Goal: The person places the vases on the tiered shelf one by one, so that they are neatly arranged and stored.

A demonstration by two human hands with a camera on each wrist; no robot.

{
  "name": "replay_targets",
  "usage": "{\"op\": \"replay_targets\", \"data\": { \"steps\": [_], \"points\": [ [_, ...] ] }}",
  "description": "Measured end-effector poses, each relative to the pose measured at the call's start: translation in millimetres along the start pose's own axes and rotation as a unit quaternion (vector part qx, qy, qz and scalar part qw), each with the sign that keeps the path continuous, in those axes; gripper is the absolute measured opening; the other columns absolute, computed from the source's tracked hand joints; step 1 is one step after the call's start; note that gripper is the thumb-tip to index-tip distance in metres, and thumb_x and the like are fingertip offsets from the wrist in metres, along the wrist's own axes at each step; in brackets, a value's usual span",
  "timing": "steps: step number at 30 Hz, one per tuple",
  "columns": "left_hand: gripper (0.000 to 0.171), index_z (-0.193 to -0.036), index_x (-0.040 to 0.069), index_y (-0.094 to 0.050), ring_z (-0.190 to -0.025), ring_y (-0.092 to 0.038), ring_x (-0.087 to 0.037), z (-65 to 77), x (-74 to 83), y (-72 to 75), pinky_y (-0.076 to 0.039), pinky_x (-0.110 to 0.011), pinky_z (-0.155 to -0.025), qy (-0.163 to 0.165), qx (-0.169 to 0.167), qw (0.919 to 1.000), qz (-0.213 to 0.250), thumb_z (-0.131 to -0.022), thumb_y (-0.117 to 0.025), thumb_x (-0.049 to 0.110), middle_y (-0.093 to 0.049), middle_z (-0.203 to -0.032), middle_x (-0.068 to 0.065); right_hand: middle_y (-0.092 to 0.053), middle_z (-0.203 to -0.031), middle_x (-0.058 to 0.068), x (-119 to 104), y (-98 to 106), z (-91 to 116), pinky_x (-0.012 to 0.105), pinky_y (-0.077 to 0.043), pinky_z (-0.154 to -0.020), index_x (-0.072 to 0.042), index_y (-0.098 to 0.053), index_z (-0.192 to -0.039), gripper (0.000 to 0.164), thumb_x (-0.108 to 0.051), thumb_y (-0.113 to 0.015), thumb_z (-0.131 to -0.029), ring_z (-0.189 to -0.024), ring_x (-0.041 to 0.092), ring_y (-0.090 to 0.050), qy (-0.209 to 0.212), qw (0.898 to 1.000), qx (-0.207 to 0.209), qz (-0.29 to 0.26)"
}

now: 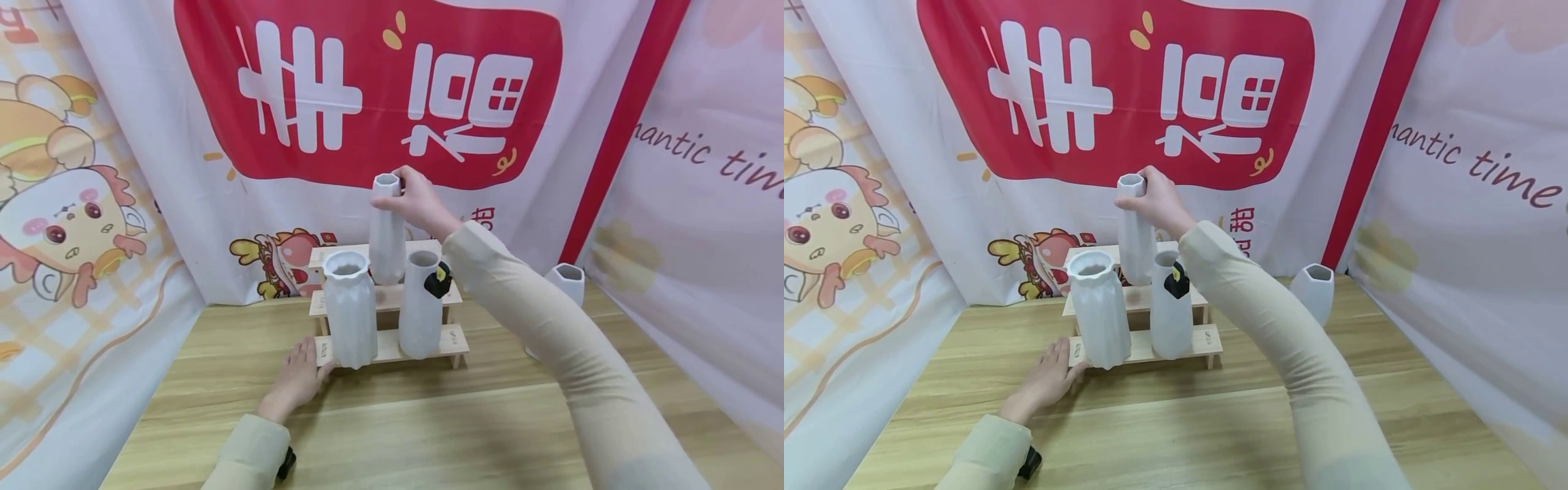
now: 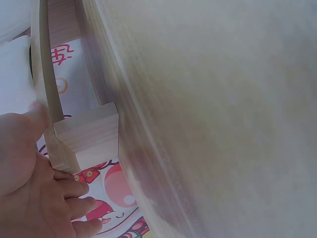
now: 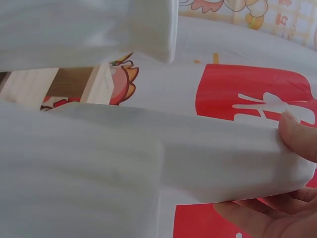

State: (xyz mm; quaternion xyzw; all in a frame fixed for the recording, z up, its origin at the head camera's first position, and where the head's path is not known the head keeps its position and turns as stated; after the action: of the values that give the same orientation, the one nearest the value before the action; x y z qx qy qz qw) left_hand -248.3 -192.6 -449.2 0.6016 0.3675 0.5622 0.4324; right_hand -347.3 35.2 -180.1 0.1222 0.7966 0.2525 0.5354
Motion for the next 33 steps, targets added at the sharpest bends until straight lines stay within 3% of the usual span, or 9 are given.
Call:
{"op": "replay_targets", "data": {
  "steps": [16, 33],
  "points": [
    [0.076, -0.139, -0.016, -0.008, -0.131, -0.011, -0.048, 0.9, 2.8, 2.5, -0.009, -0.057, -0.106, 0.005, -0.007, 1.0000, 0.004, -0.098, -0.040, 0.039, -0.010, -0.143, -0.034, -0.053, -0.109, 0.001, -0.6, -39.6, -4.6, 0.034, -0.050, -0.081, -0.013, -0.046, -0.113, 0.045, -0.024, -0.073, -0.079, -0.092, 0.017, -0.053, -0.007, 1.000, -0.017, -0.019],
    [0.076, -0.139, -0.016, -0.008, -0.131, -0.011, -0.047, 1.9, 2.6, 3.3, -0.009, -0.056, -0.106, 0.004, -0.004, 0.9999, 0.009, -0.098, -0.040, 0.038, -0.009, -0.144, -0.034, -0.054, -0.111, 0.003, 8.1, -67.2, -8.7, 0.036, -0.050, -0.083, -0.012, -0.046, -0.113, 0.043, -0.022, -0.073, -0.080, -0.094, 0.018, -0.053, -0.016, 0.999, -0.021, -0.034]
  ]
}}
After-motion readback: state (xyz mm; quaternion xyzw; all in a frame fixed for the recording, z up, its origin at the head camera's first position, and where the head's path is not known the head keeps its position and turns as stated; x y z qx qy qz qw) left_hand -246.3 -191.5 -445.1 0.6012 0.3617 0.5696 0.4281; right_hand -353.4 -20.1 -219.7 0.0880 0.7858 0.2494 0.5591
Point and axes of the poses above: each hand's wrist, its own z-axis away from the middle knuckle, its own y-axis out of the back of the hand, x = y × z, the point moved 3 cm from there along -z, towards the middle knuckle
